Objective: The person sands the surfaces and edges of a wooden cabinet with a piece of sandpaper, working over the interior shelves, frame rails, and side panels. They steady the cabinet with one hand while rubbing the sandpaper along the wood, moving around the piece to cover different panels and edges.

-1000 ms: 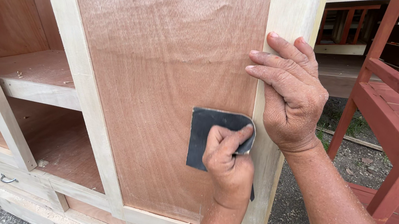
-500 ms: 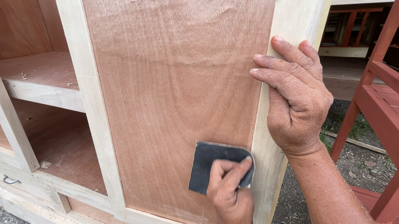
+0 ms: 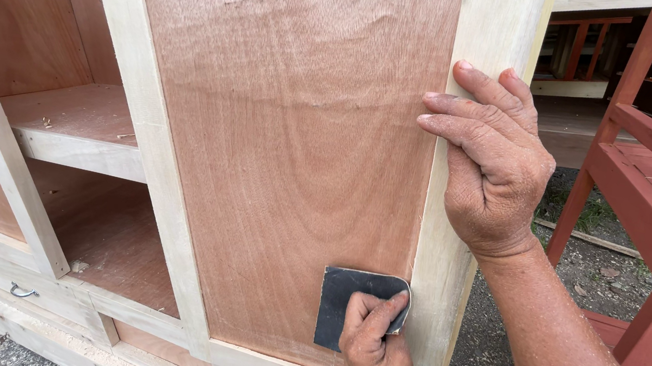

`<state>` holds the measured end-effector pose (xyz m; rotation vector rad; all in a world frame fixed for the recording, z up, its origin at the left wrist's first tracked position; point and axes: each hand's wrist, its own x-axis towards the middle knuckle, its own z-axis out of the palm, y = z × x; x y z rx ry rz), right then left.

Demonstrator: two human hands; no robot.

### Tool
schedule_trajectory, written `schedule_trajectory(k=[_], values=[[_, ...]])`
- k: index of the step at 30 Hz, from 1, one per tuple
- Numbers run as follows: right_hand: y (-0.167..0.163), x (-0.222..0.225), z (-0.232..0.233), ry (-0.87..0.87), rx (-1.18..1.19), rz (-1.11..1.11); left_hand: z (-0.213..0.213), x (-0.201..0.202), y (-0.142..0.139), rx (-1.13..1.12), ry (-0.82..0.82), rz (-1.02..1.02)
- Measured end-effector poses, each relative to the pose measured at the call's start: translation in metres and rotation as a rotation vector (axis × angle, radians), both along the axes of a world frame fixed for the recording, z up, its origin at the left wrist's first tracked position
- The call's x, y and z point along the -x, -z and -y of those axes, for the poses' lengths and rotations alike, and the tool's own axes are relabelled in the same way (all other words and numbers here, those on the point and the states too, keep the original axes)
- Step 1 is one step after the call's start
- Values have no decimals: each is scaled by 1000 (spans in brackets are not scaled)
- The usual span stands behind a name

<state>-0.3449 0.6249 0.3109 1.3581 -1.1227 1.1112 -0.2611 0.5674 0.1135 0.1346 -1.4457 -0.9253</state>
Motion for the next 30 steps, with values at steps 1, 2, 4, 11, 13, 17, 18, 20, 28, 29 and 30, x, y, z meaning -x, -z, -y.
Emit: schedule_trajectory(k=[1,2,4,11,13,17,18,20,28,29,30], values=[[0,0,0,2,-1,2,-2,-3,-1,-19,14,33],[0,0,0,3,-2,3,-3,-6,-5,4,-4,7],[-1,0,0,-7,-1,10,-1,-5,-22,43,-41,-43],[-2,0,0,-19,-5,16,29,16,-146,226,-24,-113],[-1,1,-1,-32,-6,31,33,12,-165,247,16,-98],[1,4,0,31,20,29,32,1,-156,276,33,-196],[2,4,0,78,12,23,32,0,-148,250,7,-205],[8,3,2,176,7,1,34,0,-131,199,-20,-211],[81,-25,0,388,-136,81,45,6,-106,109,24,-222],[90,-29,1,409,-156,93,45,5,-107,117,14,-222],[97,-32,1,404,-159,117,44,5,-107,127,5,-224]])
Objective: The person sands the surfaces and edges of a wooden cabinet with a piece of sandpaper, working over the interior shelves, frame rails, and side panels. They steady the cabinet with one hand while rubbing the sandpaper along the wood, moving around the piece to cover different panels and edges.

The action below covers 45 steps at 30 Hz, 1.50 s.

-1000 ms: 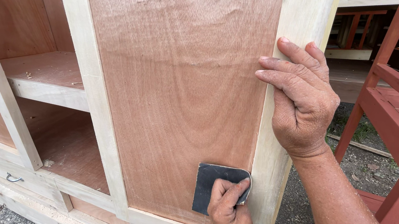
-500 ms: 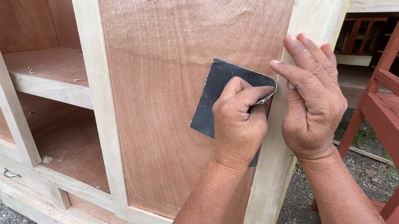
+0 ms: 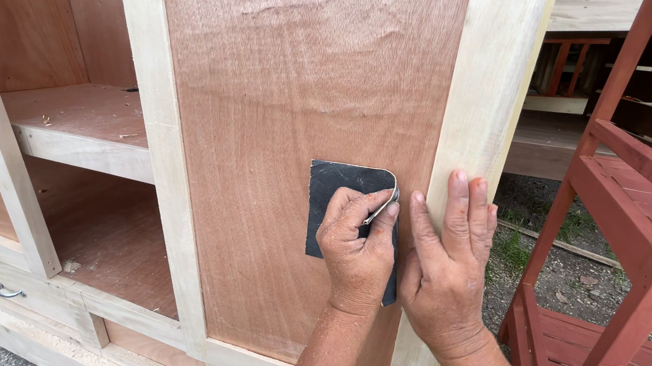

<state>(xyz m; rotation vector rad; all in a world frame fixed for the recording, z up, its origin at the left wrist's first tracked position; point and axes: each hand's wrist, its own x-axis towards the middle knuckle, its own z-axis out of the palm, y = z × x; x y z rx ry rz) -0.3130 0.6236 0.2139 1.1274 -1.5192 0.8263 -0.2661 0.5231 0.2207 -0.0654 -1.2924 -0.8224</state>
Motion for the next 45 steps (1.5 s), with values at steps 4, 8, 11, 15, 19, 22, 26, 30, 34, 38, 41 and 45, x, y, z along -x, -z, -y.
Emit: schedule_trajectory(k=[4,8,11,15,19,22,26,30,34,38,41,45], values=[[20,-12,2,-34,27,69,1,-1,0,4,-15,17],[30,-21,2,-118,85,134,5,-1,1,5,6,46],[34,-22,2,-115,95,149,8,-2,1,29,11,57],[35,-18,0,-83,72,174,9,-5,0,44,4,95],[37,-18,-4,-86,56,167,10,-8,0,85,-10,129],[42,-20,-7,-79,38,171,12,-9,1,110,-15,135],[51,-25,-8,-73,42,165,12,-9,2,101,-6,122],[56,-28,-9,-82,25,194,12,-8,3,111,-24,127],[55,-31,-12,-81,5,187,13,-8,4,127,-27,98],[52,-36,-12,-82,3,191,14,-7,4,125,-17,90],[50,-37,-12,-27,-19,205,14,-6,5,125,-30,105],[47,-33,-12,-19,5,175,14,-5,5,114,-2,101]])
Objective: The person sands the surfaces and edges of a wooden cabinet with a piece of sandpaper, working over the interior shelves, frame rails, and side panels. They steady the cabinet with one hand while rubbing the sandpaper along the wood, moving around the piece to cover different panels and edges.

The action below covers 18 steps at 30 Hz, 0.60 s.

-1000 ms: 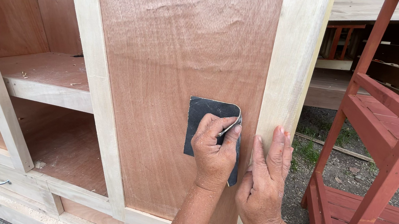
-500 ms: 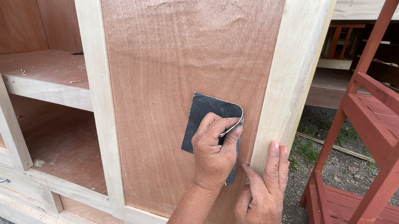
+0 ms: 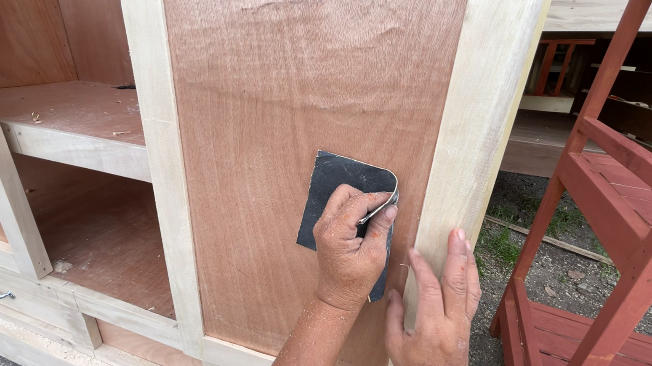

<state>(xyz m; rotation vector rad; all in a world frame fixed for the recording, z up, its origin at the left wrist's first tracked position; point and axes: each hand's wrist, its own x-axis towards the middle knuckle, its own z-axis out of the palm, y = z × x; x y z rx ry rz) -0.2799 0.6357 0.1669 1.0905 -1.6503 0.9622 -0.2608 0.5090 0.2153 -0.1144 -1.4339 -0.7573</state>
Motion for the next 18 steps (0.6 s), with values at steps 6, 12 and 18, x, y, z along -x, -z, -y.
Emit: schedule_trajectory(k=[6,12,18], values=[[-11,13,0,72,10,-110,2,-1,1,18,5,-7],[-17,24,1,140,15,-222,2,-2,0,19,11,-9],[-11,35,7,244,-13,-283,2,-2,-1,25,5,2]])
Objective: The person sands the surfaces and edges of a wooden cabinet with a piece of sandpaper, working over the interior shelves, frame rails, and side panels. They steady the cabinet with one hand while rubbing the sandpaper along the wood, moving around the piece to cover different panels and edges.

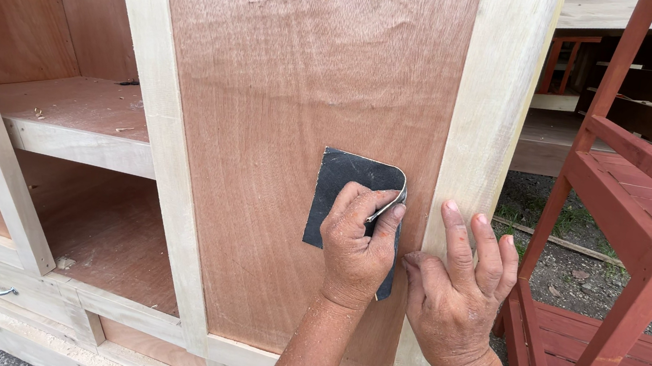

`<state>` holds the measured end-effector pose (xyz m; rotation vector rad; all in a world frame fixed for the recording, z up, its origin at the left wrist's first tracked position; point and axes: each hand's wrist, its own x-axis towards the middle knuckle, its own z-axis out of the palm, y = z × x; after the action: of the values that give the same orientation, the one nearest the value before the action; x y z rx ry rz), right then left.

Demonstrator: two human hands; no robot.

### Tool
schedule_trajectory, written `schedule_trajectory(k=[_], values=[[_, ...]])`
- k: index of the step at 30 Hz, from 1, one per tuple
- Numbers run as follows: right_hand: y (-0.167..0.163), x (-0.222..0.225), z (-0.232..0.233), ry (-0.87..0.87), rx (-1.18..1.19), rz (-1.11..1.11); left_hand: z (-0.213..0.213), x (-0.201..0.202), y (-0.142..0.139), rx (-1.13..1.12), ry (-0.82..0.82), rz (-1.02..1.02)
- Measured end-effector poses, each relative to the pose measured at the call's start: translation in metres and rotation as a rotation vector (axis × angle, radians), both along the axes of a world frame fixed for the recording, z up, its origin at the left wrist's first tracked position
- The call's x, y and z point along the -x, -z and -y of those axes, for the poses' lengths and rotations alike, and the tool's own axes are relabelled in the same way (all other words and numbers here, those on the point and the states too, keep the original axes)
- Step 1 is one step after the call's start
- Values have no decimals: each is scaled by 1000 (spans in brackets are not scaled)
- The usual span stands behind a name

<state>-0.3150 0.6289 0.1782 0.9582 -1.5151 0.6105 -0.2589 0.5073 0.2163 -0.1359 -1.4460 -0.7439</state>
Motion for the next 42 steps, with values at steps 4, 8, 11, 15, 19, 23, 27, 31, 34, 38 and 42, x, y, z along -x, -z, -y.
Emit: schedule_trajectory(k=[4,8,11,15,19,23,27,31,34,38,42], values=[[10,0,-2,-27,-43,7,0,0,1,28,-15,-23],[24,-12,-12,-138,-95,91,-1,1,3,10,-2,-32],[26,-16,-17,-169,-23,129,-2,2,3,-1,3,-34],[11,-9,-17,-79,36,36,-1,2,4,-2,6,-21],[-5,-6,-14,22,-49,4,-1,0,3,2,9,-24],[-1,-17,-12,67,-106,6,-2,-1,1,15,-5,-25],[19,-29,-15,35,-125,40,-3,-1,1,3,1,-30],[37,-36,-19,-89,-173,309,-2,0,2,1,23,-26],[42,-41,-19,-143,-195,408,0,2,3,20,-6,-17],[38,-45,-17,-243,-108,568,1,3,4,30,0,-40],[29,-44,-17,-12,-378,772,2,3,4,32,-2,-32]])
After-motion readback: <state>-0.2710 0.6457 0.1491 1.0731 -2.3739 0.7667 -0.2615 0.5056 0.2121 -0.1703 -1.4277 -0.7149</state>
